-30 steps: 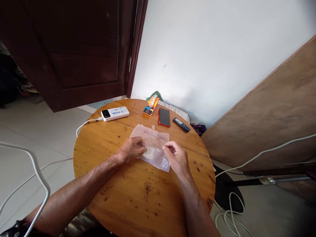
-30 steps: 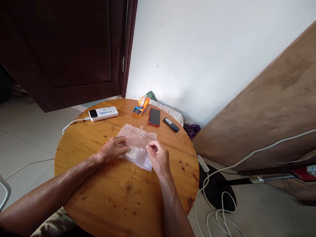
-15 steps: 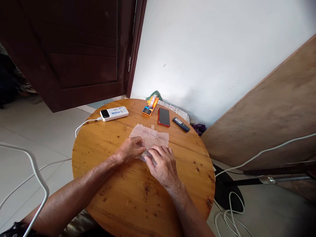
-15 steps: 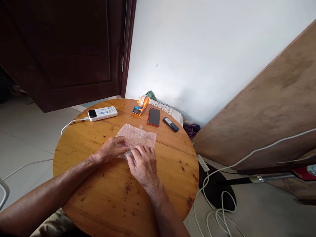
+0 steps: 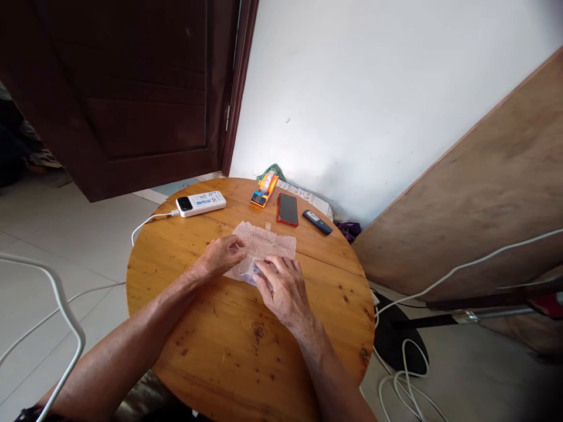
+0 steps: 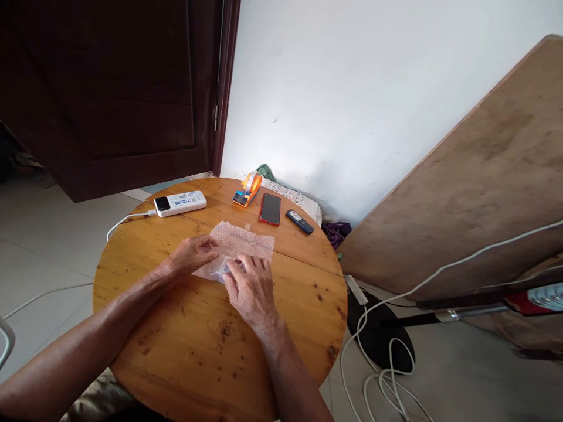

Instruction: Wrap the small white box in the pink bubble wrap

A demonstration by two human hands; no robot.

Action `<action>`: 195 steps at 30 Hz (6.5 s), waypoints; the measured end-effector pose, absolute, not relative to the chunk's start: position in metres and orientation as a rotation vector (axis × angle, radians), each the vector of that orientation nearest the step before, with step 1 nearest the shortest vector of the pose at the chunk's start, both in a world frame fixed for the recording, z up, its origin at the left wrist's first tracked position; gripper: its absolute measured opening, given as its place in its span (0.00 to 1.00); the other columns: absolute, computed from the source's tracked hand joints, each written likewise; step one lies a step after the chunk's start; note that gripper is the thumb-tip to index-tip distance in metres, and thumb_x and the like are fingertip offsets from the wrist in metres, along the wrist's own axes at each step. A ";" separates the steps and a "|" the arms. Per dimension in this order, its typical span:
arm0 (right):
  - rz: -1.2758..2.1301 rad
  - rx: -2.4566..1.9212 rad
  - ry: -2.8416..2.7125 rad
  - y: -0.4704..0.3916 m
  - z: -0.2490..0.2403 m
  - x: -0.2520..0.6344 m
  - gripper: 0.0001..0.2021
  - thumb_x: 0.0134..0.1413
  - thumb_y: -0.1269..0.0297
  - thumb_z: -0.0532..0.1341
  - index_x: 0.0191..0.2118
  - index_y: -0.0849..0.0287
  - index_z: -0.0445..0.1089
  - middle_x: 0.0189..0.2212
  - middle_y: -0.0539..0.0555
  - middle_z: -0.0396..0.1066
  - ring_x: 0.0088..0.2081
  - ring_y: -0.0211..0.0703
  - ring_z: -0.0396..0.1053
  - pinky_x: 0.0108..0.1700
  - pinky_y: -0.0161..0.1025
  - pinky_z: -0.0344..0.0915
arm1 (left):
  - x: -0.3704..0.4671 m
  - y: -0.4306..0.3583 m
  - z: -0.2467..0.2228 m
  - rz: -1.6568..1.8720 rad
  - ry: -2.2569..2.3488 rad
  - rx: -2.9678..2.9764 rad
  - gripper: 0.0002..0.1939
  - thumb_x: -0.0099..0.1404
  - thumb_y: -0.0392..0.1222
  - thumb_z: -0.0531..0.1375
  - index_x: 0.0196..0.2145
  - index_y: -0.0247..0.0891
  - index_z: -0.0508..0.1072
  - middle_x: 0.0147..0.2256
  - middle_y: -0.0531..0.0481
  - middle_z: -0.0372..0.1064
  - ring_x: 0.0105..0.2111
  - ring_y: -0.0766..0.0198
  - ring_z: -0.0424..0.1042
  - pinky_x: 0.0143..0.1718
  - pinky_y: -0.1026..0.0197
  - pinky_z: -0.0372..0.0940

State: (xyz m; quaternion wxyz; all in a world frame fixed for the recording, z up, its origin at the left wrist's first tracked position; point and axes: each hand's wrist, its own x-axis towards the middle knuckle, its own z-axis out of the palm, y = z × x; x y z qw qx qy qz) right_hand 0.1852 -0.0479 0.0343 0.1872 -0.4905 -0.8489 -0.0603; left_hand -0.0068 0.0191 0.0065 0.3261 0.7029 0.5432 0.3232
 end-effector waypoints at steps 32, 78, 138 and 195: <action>-0.374 -1.429 -2.578 -0.056 0.042 0.177 0.18 0.58 0.78 0.56 0.50 0.52 0.69 0.41 0.57 0.67 0.41 0.50 0.62 0.49 0.49 0.56 | -0.014 0.010 0.027 0.766 1.259 1.264 0.16 0.49 0.45 0.60 0.35 0.34 0.73 0.23 0.56 0.67 0.21 0.68 0.64 0.20 0.66 0.59; 0.540 -1.925 -1.850 -0.056 0.041 0.239 0.22 0.53 0.54 0.59 0.53 0.58 0.67 0.42 0.57 0.75 0.39 0.47 0.72 0.39 0.40 0.65 | 0.022 -0.013 0.000 1.257 0.886 2.493 0.09 0.67 0.32 0.56 0.35 0.37 0.77 0.38 0.44 0.74 0.39 0.60 0.69 0.41 0.59 0.68; 1.041 -1.415 -1.218 -0.032 0.030 0.180 0.28 0.46 0.58 0.64 0.54 0.61 0.63 0.25 0.46 0.70 0.20 0.35 0.64 0.21 0.33 0.61 | 0.028 -0.017 0.003 1.025 1.069 2.336 0.18 0.62 0.30 0.55 0.49 0.38 0.67 0.45 0.44 0.70 0.47 0.55 0.67 0.49 0.53 0.67; 0.487 -1.378 -1.571 -0.003 0.013 0.206 0.14 0.54 0.63 0.58 0.46 0.58 0.72 0.33 0.52 0.76 0.31 0.41 0.71 0.36 0.37 0.68 | 0.029 -0.009 -0.011 0.984 1.029 2.104 0.36 0.58 0.34 0.56 0.64 0.33 0.56 0.60 0.37 0.62 0.60 0.50 0.60 0.62 0.46 0.58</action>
